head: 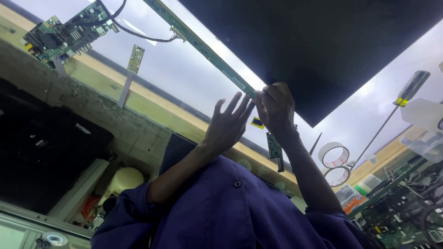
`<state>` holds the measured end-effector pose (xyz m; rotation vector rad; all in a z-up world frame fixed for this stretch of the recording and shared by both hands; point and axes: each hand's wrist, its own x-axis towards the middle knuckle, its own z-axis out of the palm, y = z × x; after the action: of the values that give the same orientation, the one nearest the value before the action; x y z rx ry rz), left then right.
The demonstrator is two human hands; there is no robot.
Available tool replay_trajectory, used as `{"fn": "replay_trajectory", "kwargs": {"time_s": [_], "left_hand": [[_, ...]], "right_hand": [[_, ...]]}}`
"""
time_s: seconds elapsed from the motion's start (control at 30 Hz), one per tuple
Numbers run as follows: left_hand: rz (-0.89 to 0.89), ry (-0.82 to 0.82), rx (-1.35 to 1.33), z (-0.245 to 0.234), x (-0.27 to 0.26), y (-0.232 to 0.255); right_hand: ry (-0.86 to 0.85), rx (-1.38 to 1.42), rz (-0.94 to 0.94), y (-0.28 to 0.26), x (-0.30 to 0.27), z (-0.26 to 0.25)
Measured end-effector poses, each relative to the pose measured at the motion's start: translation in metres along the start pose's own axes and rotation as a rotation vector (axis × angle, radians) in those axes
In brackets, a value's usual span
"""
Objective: Preparing and aligning the edge of an LCD panel, specifically handling the COF (Chip on Film) ribbon cables and the source driver PCB.
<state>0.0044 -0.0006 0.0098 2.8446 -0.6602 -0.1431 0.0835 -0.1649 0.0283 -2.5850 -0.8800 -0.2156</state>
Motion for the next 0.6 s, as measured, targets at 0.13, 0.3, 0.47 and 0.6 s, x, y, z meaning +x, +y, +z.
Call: {"fn": "replay_trajectory", "kwargs": {"time_s": [0.13, 0.3, 0.47, 0.6], "left_hand": [[-0.007, -0.013, -0.037, -0.008, 0.0, 0.001], [-0.02, 0.012, -0.075, -0.011, -0.002, 0.002], [-0.026, -0.021, -0.044, -0.015, -0.004, 0.003], [-0.022, 0.0, -0.023, -0.02, -0.004, 0.003]], "right_hand": [[0.02, -0.027, -0.003, -0.001, -0.008, -0.004], [-0.021, -0.054, 0.019, 0.004, -0.028, -0.009], [0.081, -0.013, -0.013, -0.005, -0.005, 0.001], [0.073, -0.067, -0.014, 0.009, -0.041, -0.005]]}}
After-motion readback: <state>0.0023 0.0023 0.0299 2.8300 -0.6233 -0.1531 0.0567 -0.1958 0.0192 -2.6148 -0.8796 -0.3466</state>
